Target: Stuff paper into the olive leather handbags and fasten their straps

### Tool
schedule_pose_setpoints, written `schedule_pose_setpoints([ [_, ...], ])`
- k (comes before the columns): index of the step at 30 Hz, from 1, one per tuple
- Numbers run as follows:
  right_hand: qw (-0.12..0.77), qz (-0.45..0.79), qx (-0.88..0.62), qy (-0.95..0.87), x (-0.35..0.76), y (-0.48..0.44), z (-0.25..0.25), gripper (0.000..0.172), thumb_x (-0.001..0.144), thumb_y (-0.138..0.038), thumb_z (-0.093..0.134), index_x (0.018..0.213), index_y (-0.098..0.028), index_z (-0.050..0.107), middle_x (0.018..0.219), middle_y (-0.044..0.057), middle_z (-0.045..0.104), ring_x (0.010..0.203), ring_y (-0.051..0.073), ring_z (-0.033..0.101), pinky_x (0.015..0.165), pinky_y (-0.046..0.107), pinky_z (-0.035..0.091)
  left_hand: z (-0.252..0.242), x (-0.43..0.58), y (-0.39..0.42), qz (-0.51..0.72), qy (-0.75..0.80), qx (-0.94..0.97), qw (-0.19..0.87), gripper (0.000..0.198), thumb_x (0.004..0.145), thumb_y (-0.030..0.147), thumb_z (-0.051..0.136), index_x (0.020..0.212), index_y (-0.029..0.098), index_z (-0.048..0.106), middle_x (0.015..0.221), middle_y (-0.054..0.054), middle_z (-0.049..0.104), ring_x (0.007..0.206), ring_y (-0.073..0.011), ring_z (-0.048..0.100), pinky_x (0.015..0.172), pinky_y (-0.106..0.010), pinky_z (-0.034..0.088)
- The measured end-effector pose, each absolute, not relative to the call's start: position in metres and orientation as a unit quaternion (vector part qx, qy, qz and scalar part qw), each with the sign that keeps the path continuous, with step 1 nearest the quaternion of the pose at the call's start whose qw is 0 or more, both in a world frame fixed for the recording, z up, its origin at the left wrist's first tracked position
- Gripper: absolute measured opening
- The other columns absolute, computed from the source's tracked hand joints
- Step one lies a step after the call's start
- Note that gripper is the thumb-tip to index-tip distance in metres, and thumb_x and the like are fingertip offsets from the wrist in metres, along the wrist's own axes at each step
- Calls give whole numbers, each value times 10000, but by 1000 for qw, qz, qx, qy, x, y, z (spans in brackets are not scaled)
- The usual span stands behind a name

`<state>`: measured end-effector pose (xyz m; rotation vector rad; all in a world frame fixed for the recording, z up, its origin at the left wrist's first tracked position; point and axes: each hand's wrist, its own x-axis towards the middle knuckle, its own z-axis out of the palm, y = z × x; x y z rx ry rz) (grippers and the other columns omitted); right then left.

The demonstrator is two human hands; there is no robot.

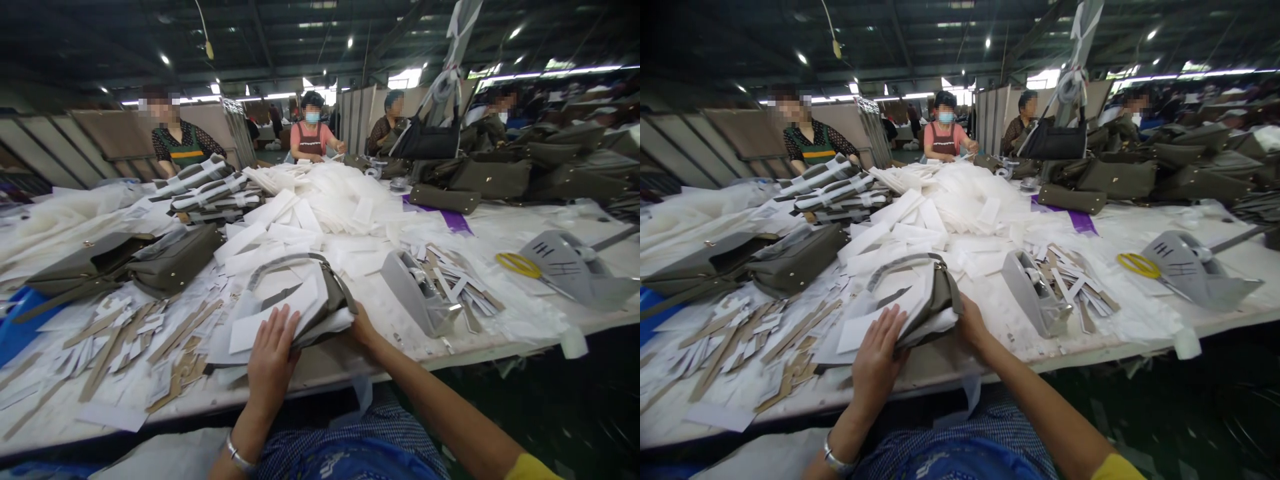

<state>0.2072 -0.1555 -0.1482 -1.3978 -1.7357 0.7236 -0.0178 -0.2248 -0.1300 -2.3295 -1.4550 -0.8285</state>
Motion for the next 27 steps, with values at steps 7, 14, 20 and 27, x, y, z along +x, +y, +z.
schedule_pose_setpoints([
  [7,434,679,-440,-397,244,-179,-124,725,918,-738,285,1289,-203,604,1097,108,729,1050,294,672,903,448,541,-150,14,-239,-248,-480,-820,191,550,940,115,468,1457,297,423,1507,-51,442,1408,-290,380,1123,-496,370],
  [14,410,316,-599,-611,273,-160,-117,453,882,-493,566,1192,-181,672,1264,115,654,1134,283,619,994,431,487,-155,36,-255,-240,-484,-815,211,464,1009,220,351,1454,328,425,1488,-39,473,1369,-278,442,1079,-467,420],
  [20,223,170,-557,-782,241,-111,-96,287,954,-285,491,1159,-217,680,1187,52,694,1059,177,643,948,277,476,-157,43,-265,-251,-496,-805,207,454,1027,291,266,1445,356,431,1464,-25,506,1348,-265,471,1065,-453,437],
  [27,37,195,-631,-750,185,-45,-102,341,749,-469,747,817,-134,749,958,187,734,970,343,672,798,382,504,-156,44,-264,-263,-494,-798,223,440,1026,294,278,1409,362,484,1434,-16,540,1322,-259,501,1042,-444,469],
])
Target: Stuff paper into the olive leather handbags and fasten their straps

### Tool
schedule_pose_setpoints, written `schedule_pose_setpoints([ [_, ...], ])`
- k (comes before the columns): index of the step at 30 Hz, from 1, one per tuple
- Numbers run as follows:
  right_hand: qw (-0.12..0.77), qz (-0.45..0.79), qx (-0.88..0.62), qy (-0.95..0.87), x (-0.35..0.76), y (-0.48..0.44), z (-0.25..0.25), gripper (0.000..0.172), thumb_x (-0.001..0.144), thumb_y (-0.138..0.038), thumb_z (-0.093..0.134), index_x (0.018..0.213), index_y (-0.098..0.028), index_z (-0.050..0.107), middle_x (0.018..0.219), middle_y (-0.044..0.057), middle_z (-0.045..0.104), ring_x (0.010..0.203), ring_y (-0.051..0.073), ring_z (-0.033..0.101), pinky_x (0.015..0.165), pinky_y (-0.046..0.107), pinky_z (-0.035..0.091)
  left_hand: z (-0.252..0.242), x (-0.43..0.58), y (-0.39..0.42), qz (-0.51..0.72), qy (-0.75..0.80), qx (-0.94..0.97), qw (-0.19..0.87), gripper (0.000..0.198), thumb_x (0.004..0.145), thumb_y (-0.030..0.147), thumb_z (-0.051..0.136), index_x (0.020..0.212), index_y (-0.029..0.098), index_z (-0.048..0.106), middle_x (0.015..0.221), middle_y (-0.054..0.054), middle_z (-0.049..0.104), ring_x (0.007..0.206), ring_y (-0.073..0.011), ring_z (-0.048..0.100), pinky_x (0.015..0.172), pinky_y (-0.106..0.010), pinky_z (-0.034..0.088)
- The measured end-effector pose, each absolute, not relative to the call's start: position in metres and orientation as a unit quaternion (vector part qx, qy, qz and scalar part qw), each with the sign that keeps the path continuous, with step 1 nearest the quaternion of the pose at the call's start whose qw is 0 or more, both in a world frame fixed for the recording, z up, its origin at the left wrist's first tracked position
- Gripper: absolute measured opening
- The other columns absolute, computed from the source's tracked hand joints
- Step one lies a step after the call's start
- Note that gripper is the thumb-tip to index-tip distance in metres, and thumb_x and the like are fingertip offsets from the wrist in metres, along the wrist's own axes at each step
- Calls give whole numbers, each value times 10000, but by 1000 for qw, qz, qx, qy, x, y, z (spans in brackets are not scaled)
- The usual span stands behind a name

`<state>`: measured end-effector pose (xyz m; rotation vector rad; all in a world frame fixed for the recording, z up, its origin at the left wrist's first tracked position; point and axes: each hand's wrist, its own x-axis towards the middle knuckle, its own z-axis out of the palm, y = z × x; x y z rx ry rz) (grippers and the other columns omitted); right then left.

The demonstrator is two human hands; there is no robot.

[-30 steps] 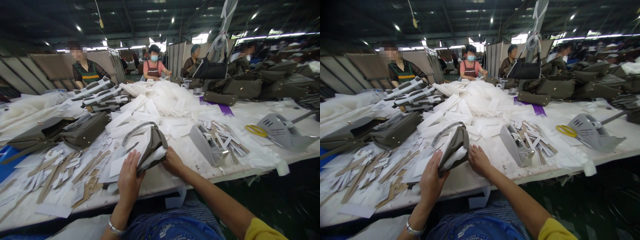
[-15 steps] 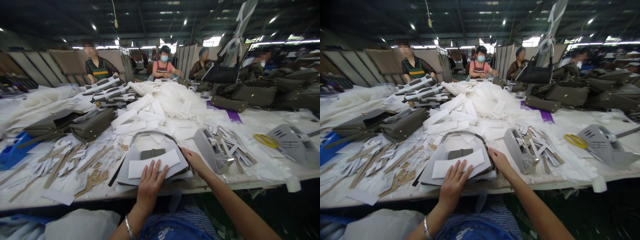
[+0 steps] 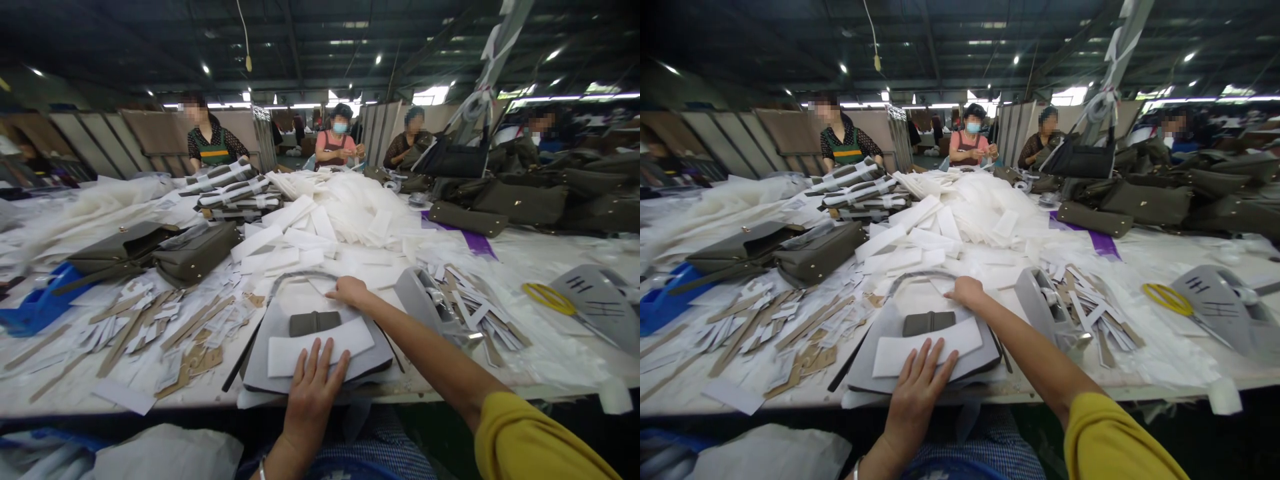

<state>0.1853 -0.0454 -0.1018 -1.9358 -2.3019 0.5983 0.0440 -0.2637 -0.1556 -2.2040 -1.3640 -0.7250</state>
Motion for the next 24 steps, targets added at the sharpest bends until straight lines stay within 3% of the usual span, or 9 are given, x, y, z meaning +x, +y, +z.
schedule_pose_setpoints([
  [4,39,249,-625,-739,183,-37,-116,258,678,-409,801,684,-161,730,756,113,733,800,275,690,695,310,490,-157,44,-262,-264,-497,-797,222,442,1025,288,280,1414,360,476,1436,-20,539,1323,-253,501,1043,-443,474],
  [6,73,282,-606,-740,189,-40,-122,197,711,-362,768,714,-167,737,698,60,724,715,218,677,645,267,473,-157,43,-262,-263,-498,-798,215,443,1024,295,280,1421,362,464,1443,-24,531,1330,-257,493,1043,-450,474],
  [9,148,313,-580,-738,202,-46,-122,194,773,-329,699,838,-153,745,775,36,745,724,184,675,635,241,474,-156,39,-263,-256,-499,-804,199,444,1022,304,295,1437,360,440,1459,-31,514,1352,-267,466,1059,-465,459],
  [18,294,342,-485,-749,229,-78,-81,255,834,-349,625,940,-168,770,922,57,774,910,232,713,848,313,530,-156,26,-262,-243,-504,-809,183,451,1023,286,288,1446,364,423,1471,-16,500,1370,-261,443,1081,-469,430],
  [21,295,302,-442,-792,239,-107,-73,261,888,-384,593,929,-209,782,971,52,769,929,257,712,868,347,534,-154,26,-259,-230,-505,-810,188,449,1012,269,347,1445,357,427,1475,-23,495,1370,-268,441,1085,-478,424],
  [24,251,273,-383,-846,247,-143,-71,289,948,-276,498,1103,-241,738,1121,37,734,1052,233,679,983,362,495,-151,26,-255,-206,-507,-815,192,477,999,201,366,1452,341,421,1476,-36,493,1360,-274,453,1076,-485,430],
])
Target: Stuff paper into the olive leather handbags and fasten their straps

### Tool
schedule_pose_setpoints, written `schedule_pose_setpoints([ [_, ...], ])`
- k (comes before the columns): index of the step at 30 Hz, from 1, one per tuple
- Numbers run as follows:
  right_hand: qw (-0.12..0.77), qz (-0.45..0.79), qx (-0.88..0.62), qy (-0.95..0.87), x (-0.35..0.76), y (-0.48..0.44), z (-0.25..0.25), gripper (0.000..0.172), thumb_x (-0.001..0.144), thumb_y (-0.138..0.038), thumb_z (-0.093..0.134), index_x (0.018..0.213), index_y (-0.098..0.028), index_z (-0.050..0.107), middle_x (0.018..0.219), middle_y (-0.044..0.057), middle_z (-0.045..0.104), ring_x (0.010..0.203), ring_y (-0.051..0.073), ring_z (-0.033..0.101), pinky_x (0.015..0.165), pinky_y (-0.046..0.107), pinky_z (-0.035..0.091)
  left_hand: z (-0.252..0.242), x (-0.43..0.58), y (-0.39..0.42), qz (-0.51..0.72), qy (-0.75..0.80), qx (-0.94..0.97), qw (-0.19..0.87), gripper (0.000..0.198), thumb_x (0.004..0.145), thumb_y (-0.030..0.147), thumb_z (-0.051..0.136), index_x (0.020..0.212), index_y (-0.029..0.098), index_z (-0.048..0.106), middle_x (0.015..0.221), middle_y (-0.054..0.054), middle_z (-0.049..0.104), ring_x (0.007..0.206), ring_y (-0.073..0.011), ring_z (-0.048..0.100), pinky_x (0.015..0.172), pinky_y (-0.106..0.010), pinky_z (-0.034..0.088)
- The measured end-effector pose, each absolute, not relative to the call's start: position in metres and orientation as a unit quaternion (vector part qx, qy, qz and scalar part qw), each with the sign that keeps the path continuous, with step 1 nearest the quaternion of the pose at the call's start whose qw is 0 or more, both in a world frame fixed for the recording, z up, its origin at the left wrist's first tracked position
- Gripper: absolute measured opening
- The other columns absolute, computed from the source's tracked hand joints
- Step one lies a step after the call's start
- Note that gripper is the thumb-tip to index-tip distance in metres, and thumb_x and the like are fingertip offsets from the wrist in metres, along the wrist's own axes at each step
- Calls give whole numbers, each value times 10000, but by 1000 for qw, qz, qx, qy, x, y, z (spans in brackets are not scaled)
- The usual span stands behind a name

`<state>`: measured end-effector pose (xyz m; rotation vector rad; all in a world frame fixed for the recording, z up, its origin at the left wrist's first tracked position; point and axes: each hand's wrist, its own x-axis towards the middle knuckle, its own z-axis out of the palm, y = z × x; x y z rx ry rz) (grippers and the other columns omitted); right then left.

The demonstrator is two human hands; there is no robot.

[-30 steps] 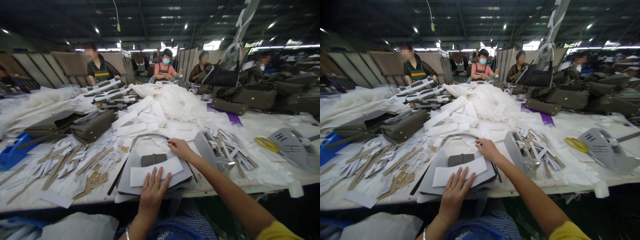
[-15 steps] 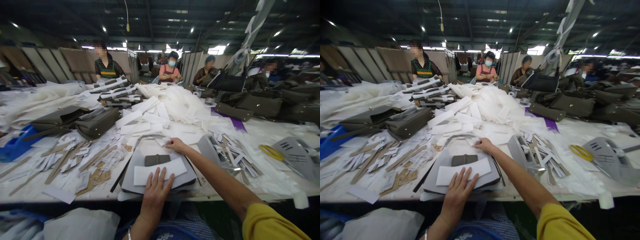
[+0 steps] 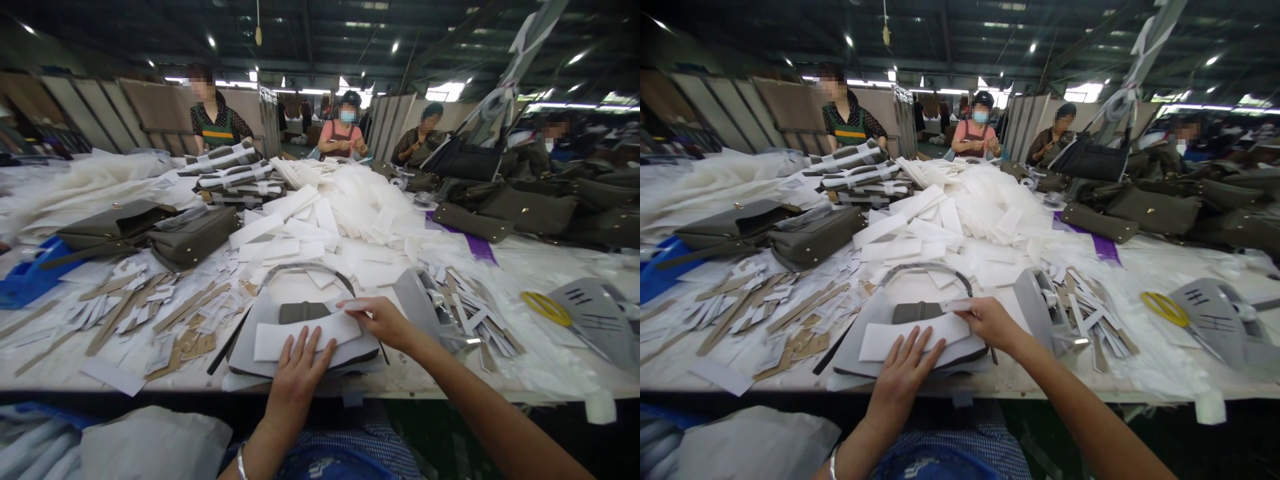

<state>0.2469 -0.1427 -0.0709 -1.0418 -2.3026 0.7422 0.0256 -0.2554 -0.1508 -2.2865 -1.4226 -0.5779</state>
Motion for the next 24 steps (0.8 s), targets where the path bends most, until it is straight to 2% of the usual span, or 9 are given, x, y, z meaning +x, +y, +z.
schedule_pose_setpoints([
  [4,181,188,-324,-909,250,-181,-74,501,883,-78,437,1329,-249,592,1314,42,635,1262,212,551,1143,449,352,-148,23,-247,-184,-509,-820,189,508,976,148,397,1452,323,425,1482,-57,482,1357,-285,456,1062,-485,441],
  [9,174,91,-311,-930,250,-201,-97,506,926,-159,479,1421,-265,490,1432,52,534,1390,251,398,1178,522,266,-148,23,-240,-181,-519,-818,170,495,953,137,442,1419,299,478,1488,-65,474,1384,-293,418,1084,-506,413],
  [12,190,66,-301,-932,253,-203,-120,575,882,-127,481,1445,-239,458,1478,56,481,1427,263,325,1180,523,251,-146,23,-239,-174,-520,-824,143,532,933,106,430,1438,270,452,1498,-52,461,1394,-281,403,1107,-506,392],
  [16,226,51,-297,-926,258,-204,-141,550,897,-104,432,1423,-259,479,1454,17,513,1427,216,321,1194,479,223,-142,22,-240,-153,-505,-841,117,640,885,54,410,1497,231,353,1510,-69,444,1405,-287,384,1127,-512,367],
  [20,250,35,-293,-922,258,-204,-149,491,929,-134,421,1399,-251,502,1421,16,548,1416,203,342,1201,461,207,-141,26,-242,-146,-485,-849,147,680,843,14,411,1498,188,357,1530,-144,395,1424,-337,337,1116,-528,365],
  [22,258,30,-301,-918,256,-205,-151,476,931,-143,428,1386,-253,515,1410,19,560,1412,209,350,1200,468,208,-140,31,-243,-145,-475,-855,147,691,844,39,430,1511,188,326,1549,-152,356,1424,-334,339,1118,-546,349],
  [24,260,29,-306,-915,254,-205,-153,467,928,-151,447,1378,-253,521,1405,25,564,1410,220,353,1197,487,217,-137,35,-243,-145,-465,-862,139,677,873,94,442,1521,220,294,1570,-122,316,1417,-313,360,1143,-585,283],
])
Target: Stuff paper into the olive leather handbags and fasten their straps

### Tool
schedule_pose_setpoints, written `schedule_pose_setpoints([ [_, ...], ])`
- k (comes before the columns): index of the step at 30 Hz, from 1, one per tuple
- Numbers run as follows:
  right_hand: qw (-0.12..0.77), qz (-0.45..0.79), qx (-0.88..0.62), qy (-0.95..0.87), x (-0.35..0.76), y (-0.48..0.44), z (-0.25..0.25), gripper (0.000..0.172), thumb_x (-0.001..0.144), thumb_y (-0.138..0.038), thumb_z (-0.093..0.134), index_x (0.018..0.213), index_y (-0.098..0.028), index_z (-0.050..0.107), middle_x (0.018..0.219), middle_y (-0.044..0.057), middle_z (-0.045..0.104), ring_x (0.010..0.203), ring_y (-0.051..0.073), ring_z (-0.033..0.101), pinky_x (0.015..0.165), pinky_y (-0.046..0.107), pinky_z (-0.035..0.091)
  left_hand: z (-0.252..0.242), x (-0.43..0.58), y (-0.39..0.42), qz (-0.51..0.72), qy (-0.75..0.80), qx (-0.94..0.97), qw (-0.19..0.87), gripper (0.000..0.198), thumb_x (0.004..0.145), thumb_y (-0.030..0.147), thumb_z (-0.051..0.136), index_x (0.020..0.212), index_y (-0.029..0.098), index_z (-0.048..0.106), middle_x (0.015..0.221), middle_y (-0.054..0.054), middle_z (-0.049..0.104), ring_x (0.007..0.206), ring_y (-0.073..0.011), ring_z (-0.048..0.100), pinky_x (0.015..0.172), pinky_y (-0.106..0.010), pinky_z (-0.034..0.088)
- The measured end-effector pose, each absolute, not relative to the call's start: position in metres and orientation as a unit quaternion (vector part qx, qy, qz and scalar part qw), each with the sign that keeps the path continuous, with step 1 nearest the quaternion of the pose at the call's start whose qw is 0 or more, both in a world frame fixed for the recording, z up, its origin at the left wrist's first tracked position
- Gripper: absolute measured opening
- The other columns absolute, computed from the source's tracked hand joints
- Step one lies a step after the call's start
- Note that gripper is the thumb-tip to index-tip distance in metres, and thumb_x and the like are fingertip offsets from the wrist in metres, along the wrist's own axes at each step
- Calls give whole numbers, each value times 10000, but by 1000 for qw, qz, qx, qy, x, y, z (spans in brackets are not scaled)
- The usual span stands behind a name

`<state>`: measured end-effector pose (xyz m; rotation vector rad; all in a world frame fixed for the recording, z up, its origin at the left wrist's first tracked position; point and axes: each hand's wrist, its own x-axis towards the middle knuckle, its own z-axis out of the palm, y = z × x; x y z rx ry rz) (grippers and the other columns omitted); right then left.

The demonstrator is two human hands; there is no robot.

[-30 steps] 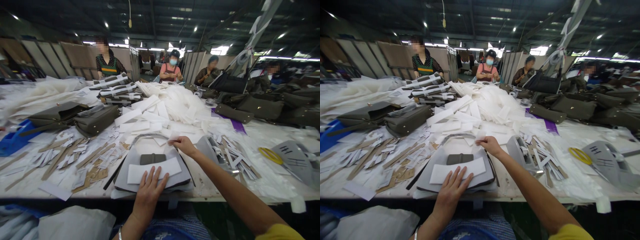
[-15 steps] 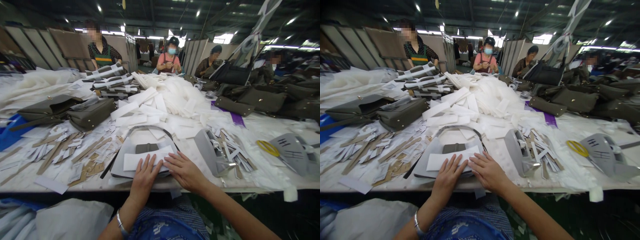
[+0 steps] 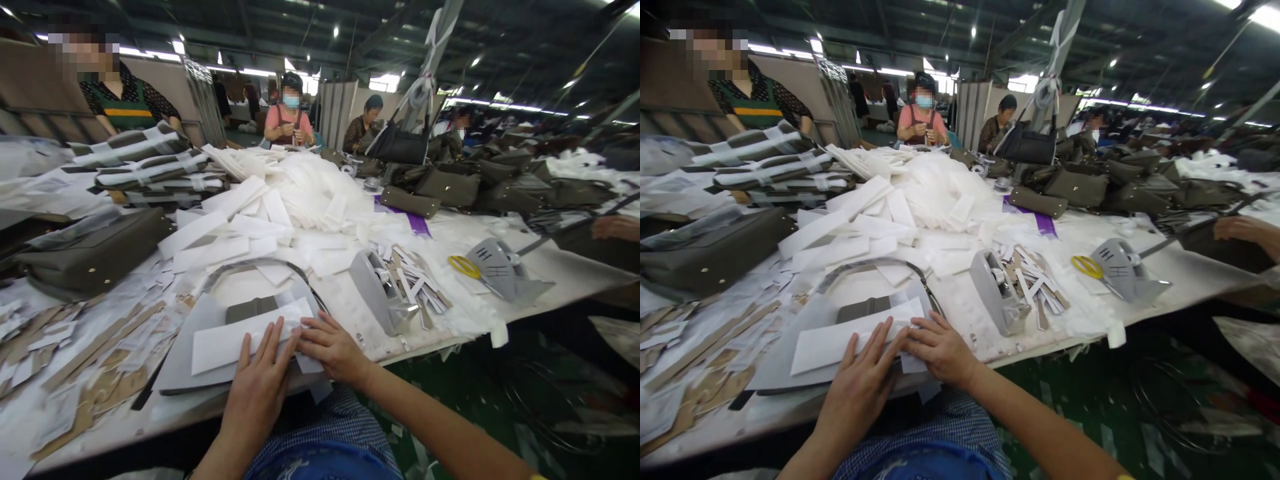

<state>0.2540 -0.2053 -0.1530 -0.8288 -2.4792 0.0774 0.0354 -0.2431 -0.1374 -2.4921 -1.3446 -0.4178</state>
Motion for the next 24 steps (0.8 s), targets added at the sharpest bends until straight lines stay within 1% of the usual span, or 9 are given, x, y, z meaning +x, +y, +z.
schedule_pose_setpoints([
  [4,269,49,-301,-913,253,-208,-152,506,885,-110,480,1380,-204,520,1383,72,579,1409,243,358,1184,524,252,-138,41,-244,-192,-454,-860,131,544,953,198,425,1489,263,360,1519,-31,417,1392,-255,406,1208,-572,96],
  [7,268,121,-274,-916,261,-213,-136,577,831,-144,545,1406,-161,497,1388,128,564,1415,273,351,1166,533,296,-143,41,-246,-222,-460,-850,129,472,991,266,428,1463,271,407,1447,-13,515,1375,-221,432,1227,-521,72],
  [9,271,198,-263,-904,269,-213,-117,499,842,-215,600,1338,-180,569,1326,129,612,1346,272,458,1137,495,365,-148,41,-247,-235,-470,-842,121,462,991,329,461,1451,302,418,1428,2,537,1375,-207,433,1231,-509,74],
  [12,314,241,-309,-864,271,-200,-88,202,939,-263,551,1051,-236,717,1044,65,743,1059,212,669,1011,387,502,-154,42,-247,-250,-482,-833,108,468,972,380,510,1432,359,427,1433,41,531,1389,-191,411,1235,-505,70],
  [14,329,197,-342,-858,260,-181,-77,237,981,-266,494,974,-236,729,978,50,753,999,195,682,971,356,516,-155,42,-248,-249,-485,-832,105,470,972,375,514,1432,369,420,1447,55,512,1406,-187,383,1236,-508,60],
  [15,320,169,-347,-865,251,-169,-75,245,988,-273,485,1012,-228,724,1024,57,746,1044,201,664,989,361,500,-156,43,-248,-247,-486,-832,105,470,974,373,510,1434,369,417,1453,56,504,1413,-187,372,1236,-511,56],
  [19,166,100,-325,-926,213,-119,-89,350,986,-310,500,1286,-164,604,1311,118,627,1299,254,502,1131,464,338,-160,43,-248,-243,-487,-831,116,449,982,385,488,1427,366,432,1455,51,501,1413,-190,370,1235,-524,46],
  [21,79,85,-337,-934,203,-104,-101,383,999,-333,473,1310,-137,580,1327,136,613,1311,264,488,1142,491,293,-162,43,-247,-247,-486,-828,127,434,983,383,486,1415,362,453,1447,38,512,1403,-195,387,1234,-531,61],
  [24,17,55,-371,-927,197,-100,-111,369,1016,-347,424,1247,-143,627,1235,134,672,1265,269,526,1134,513,260,-164,43,-247,-252,-484,-827,140,425,985,365,485,1409,351,465,1441,15,522,1400,-204,395,1228,-546,95],
])
